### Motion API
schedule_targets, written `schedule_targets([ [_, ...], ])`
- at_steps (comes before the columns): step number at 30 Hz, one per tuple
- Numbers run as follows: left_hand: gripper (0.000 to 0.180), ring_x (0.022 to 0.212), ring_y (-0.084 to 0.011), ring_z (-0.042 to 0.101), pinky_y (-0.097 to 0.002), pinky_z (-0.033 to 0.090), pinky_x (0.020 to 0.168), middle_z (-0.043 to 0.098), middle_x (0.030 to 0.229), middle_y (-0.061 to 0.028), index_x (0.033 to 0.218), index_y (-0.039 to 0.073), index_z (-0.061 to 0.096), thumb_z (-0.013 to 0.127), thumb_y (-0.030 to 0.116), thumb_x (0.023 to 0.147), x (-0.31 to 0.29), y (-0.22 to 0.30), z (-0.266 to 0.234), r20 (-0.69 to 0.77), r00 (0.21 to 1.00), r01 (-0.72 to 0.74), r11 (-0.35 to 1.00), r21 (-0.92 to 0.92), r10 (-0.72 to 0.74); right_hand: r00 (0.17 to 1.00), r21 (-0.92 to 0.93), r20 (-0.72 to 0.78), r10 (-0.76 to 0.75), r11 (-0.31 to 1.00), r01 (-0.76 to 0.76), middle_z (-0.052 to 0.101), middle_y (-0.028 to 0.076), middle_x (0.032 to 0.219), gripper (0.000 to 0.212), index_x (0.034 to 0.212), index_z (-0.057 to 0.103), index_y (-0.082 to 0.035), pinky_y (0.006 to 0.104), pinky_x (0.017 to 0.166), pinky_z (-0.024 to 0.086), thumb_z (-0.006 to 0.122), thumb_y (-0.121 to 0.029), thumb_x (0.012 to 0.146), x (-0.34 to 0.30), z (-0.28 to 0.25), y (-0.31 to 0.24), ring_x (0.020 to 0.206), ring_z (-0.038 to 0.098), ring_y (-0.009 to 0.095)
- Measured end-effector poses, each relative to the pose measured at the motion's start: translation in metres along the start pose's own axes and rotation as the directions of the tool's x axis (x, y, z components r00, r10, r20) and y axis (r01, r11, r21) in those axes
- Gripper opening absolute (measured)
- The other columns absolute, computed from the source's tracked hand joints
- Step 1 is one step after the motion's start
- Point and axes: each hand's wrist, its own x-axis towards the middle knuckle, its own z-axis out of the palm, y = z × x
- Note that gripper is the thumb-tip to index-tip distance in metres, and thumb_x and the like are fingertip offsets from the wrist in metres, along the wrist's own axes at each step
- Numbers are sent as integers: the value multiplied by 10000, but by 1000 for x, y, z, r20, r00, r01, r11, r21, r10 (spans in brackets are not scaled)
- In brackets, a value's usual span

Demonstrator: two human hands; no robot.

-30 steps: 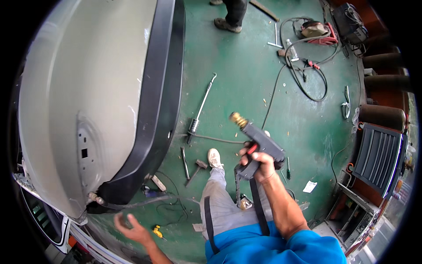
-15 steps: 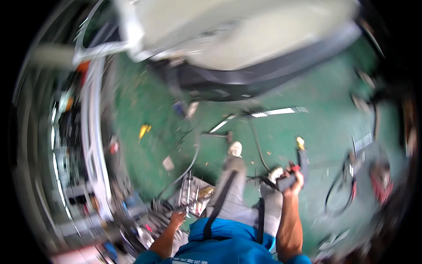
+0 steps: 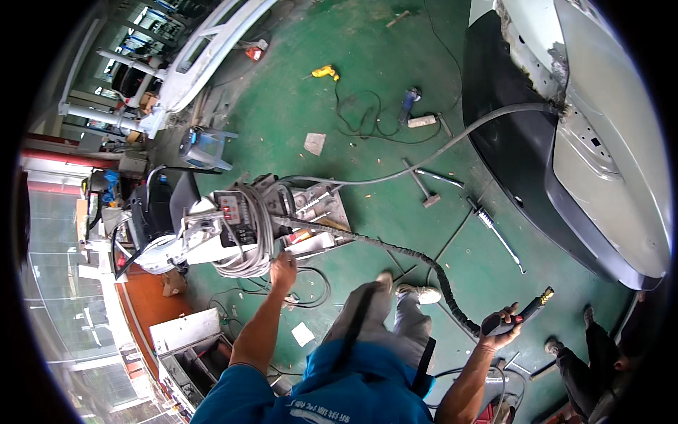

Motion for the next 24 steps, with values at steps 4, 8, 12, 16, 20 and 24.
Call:
schedule_targets([
  [4,447,1123,-424,594,-484,508,911,580,1263,-289,1303,-40,527,547,208,932,116,-3,63,-147,974,-146,975,165,170,996,-240,53,66,969,-52,584,8,972,506,1302,531,12,250,812,510,698,-186,867,-12,26,-19,780,561,78],
  [8,414,1104,-431,618,-473,521,922,596,1234,-297,1230,-66,509,512,217,929,223,20,100,-47,998,51,976,212,-42,996,-238,9,-84,968,83,543,0,985,544,1318,498,-1,246,767,502,727,-123,840,-43,62,-34,756,550,76],
  [12,369,1098,-376,670,-457,555,919,656,1220,-243,1239,-29,492,448,203,955,240,29,112,174,885,412,900,142,-433,976,-265,-9,-216,942,205,499,3,972,513,1298,483,-7,230,751,490,713,-90,848,-98,89,-80,765,531,84],
  [16,331,993,-365,710,-457,580,844,711,1092,-214,1157,0,546,443,258,978,241,10,136,-16,869,488,852,191,-495,973,-318,42,-227,920,228,469,-3,959,422,1260,500,-68,243,780,491,675,-125,880,-137,104,-121,782,526,82],
  [20,328,1026,-394,686,-481,557,878,693,1116,-235,1140,-23,535,463,246,965,214,-10,130,11,924,368,897,245,-382,963,-289,-48,-264,927,239,469,-16,956,497,1334,474,-37,244,746,480,662,-115,881,-146,97,-166,734,510,71],
  [24,282,1015,-435,668,-517,538,876,686,1049,-281,1131,13,543,493,232,960,152,30,132,-4,928,365,905,216,-373,980,-358,-15,-200,916,181,451,-14,934,480,1314,479,-28,257,723,473,671,-127,887,-103,98,-187,707,482,66],
])
